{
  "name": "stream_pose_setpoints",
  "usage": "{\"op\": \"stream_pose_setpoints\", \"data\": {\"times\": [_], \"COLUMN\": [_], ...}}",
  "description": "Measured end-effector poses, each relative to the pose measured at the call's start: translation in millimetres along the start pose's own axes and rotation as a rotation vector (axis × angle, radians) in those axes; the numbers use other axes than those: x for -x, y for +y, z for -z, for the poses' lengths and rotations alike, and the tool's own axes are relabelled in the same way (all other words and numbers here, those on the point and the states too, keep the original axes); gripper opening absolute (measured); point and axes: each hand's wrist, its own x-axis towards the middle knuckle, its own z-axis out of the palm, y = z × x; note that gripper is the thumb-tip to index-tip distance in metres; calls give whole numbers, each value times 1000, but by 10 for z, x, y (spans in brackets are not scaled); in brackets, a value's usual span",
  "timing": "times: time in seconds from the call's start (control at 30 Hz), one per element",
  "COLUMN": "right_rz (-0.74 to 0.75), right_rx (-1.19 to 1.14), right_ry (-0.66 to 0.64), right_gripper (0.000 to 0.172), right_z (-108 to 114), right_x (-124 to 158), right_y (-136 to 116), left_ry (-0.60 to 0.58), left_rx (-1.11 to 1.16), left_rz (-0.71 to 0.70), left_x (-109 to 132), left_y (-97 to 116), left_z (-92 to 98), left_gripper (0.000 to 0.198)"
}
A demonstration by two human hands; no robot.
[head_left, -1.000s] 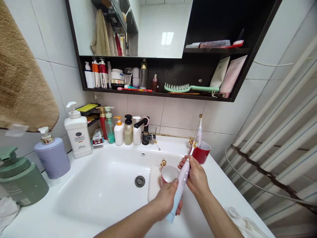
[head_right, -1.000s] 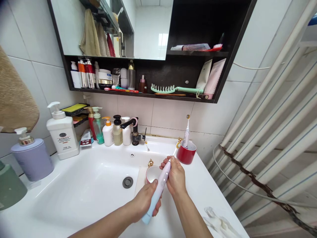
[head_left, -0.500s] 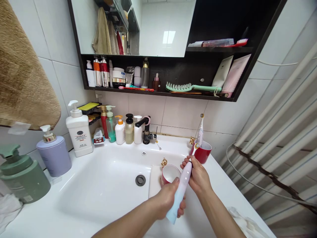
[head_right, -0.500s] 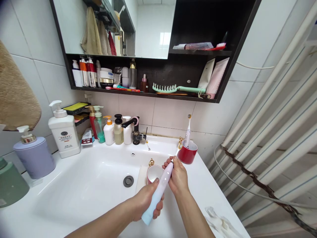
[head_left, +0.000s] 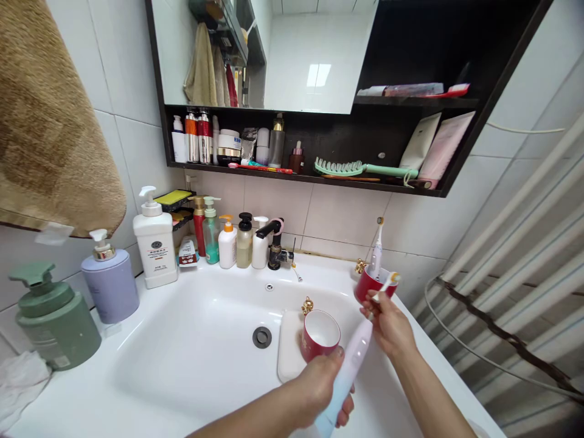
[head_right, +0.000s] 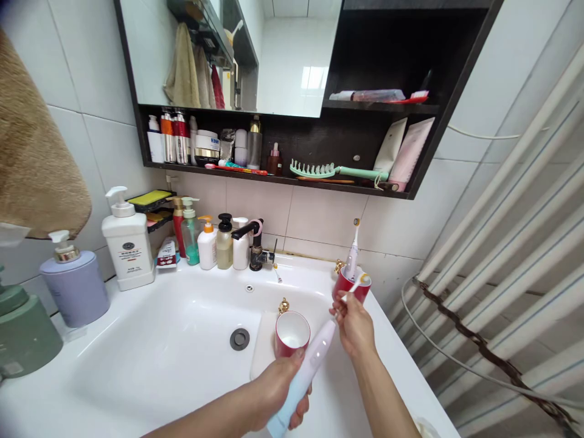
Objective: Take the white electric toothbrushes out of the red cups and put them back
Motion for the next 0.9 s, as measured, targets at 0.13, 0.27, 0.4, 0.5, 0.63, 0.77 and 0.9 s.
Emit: {"op": "stream_pose_setpoints", "data": {"times": [0.13, 0.27, 0.4, 0.5, 0.63, 0.77, 0.9], "right_rz": [15, 44, 69, 110, 169, 147, 73], "right_rx": [379, 569, 748, 845, 906, 912, 853], "right_ry": [-155, -150, -145, -151, -189, -290, -337], "right_gripper": [17, 5, 16, 22, 17, 18, 25], "right_z": [-261, -700, -954, -1015, -1078, -1213, -1206], "right_x": [-163, -455, -755, -859, -850, -744, -561], "right_y": [213, 444, 600, 630, 622, 660, 556], "left_ry": [79, 146, 175, 184, 221, 257, 248], "left_rx": [339, 454, 447, 443, 463, 480, 427], "left_rz": [-24, -46, -65, -89, -136, -206, -233], "left_x": [-12, -68, -159, -198, -214, -188, -134], "left_y": [91, 127, 100, 111, 142, 165, 163], "left_z": [40, 74, 64, 60, 79, 107, 108], "left_gripper": [52, 54, 53, 55, 60, 56, 55]}}
